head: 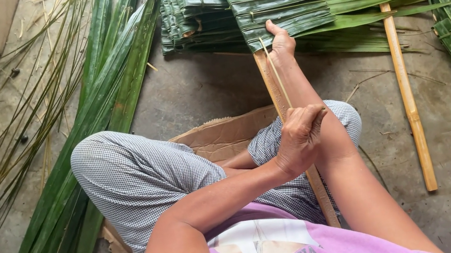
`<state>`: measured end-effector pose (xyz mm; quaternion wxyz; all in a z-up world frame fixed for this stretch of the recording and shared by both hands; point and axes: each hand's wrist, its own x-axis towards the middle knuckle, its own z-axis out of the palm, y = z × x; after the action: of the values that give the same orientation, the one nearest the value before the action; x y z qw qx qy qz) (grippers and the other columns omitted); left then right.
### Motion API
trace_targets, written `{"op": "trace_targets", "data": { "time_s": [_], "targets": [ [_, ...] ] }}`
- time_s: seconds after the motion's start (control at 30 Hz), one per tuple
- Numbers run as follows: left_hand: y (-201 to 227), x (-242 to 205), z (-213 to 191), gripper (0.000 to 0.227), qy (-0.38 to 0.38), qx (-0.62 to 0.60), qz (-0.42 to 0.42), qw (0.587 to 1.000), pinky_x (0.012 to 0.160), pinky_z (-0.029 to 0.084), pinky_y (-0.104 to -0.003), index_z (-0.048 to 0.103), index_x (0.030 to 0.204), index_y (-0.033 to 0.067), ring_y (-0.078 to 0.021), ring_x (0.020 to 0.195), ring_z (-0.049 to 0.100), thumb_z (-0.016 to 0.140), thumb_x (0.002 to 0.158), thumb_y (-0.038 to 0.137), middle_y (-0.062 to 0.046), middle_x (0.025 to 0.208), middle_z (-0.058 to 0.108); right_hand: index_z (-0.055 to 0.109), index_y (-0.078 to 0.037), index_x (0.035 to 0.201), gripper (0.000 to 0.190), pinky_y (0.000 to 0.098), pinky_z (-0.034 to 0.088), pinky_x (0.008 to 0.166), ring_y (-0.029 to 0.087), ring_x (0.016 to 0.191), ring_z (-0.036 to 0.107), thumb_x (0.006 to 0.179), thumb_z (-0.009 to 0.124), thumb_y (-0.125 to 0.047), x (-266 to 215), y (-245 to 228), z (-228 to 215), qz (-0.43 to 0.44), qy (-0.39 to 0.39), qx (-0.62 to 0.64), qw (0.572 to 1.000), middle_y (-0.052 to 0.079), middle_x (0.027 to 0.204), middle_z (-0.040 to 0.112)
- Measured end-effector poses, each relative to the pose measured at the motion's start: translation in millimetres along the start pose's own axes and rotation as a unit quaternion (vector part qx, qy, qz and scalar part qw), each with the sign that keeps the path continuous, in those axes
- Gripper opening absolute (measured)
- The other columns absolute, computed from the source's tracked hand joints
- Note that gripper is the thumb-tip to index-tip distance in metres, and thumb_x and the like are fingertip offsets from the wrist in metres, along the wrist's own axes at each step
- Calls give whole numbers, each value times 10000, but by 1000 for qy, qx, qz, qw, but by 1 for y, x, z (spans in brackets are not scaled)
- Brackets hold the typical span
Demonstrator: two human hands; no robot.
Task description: The person weaves green palm fronds onto a wooden stick by folding each leaf over the stick and securing it with a thin strip of material.
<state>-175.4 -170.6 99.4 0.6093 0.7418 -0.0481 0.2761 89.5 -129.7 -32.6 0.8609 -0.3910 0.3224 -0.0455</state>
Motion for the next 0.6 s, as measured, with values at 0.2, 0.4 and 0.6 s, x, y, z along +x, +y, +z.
{"op": "trace_targets", "data": {
  "time_s": [0.2, 0.4, 0.6],
  "targets": [
    [-1, 0, 2, 135, 5, 7, 31, 999, 863, 500, -347, 603, 1026, 139, -296, 747, 646, 543, 1090, 241, -52, 728, 543, 669, 137, 1062, 525, 479, 653, 767, 389, 872, 757, 618, 939, 61, -14, -3, 5, -10, 6, -1, 1000, 276, 970, 713],
    [-11, -3, 4, 113, -6, 9, 39, 999, 866, 504, -344, 612, 1025, 166, -270, 751, 661, 554, 1085, 243, -35, 732, 564, 668, 113, 1067, 550, 506, 663, 753, 408, 862, 761, 600, 953, 64, -7, 2, 4, 3, 5, 3, 1000, 276, 964, 720],
    [-21, 11, 11, 115, -12, 13, 136, 991, 1010, 536, -374, 672, 1143, 162, -269, 1016, 727, 620, 1055, 213, -51, 1029, 727, 666, 14, 1094, 591, 665, 642, 884, 466, 929, 767, 634, 1014, -118, 47, 5, -4, 170, -63, 16, 983, 276, 1033, 746]
  ]
}}
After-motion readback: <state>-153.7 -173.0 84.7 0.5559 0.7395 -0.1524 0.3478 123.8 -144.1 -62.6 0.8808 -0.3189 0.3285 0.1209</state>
